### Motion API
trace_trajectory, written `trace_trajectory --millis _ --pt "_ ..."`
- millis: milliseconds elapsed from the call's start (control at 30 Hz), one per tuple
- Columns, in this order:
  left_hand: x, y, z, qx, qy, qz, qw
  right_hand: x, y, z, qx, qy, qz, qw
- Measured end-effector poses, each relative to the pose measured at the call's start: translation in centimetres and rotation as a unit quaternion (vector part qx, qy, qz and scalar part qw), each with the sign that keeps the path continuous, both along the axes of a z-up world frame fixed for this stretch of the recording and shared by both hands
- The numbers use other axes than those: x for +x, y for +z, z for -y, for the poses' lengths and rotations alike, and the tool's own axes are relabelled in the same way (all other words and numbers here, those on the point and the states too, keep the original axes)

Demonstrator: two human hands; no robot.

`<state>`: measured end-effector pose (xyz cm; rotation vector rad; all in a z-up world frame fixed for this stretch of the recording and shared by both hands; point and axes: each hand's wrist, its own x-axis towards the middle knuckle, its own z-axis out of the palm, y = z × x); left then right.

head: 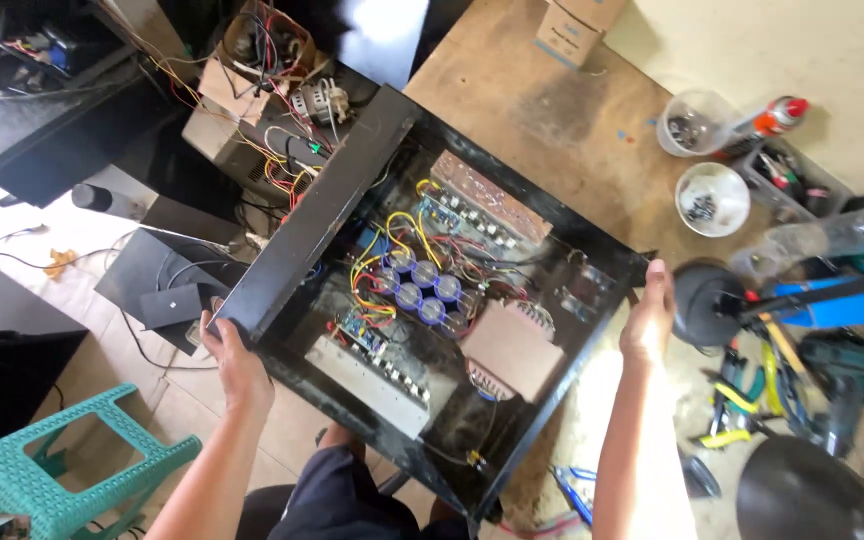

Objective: Repairing or assembling an audio amplifier by connecting internal wiring and testing components with a multimeter.

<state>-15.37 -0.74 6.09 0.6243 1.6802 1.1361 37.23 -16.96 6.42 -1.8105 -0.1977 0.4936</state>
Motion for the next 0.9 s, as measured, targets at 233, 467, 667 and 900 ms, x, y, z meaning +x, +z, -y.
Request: trace_trajectory --millis 233,467,667,900 --pt "7.7 8.5 0.2 0.052 0.038 -0.090 0.994 0.3 -0.3 0.8 -0.161 0.062 0.153 0.973" --pt "3.9 1.4 -6.0 0.041 -0.042 -0.070 0.996 -1.7 -0.6 6.3 -0.258 0.015 0.175 0.950" --pt "4.9 3.7 -7.8 -0.030 -0.061 0.035 0.997 1.9 -8.1 10.6 -0.258 -0.024 0.240 0.936" --pt "4.5 5.2 -9.1 -0.089 -0.093 -0.027 0.991 1.2 -9.8 10.0 -0.381 -0.035 0.501 0.776"
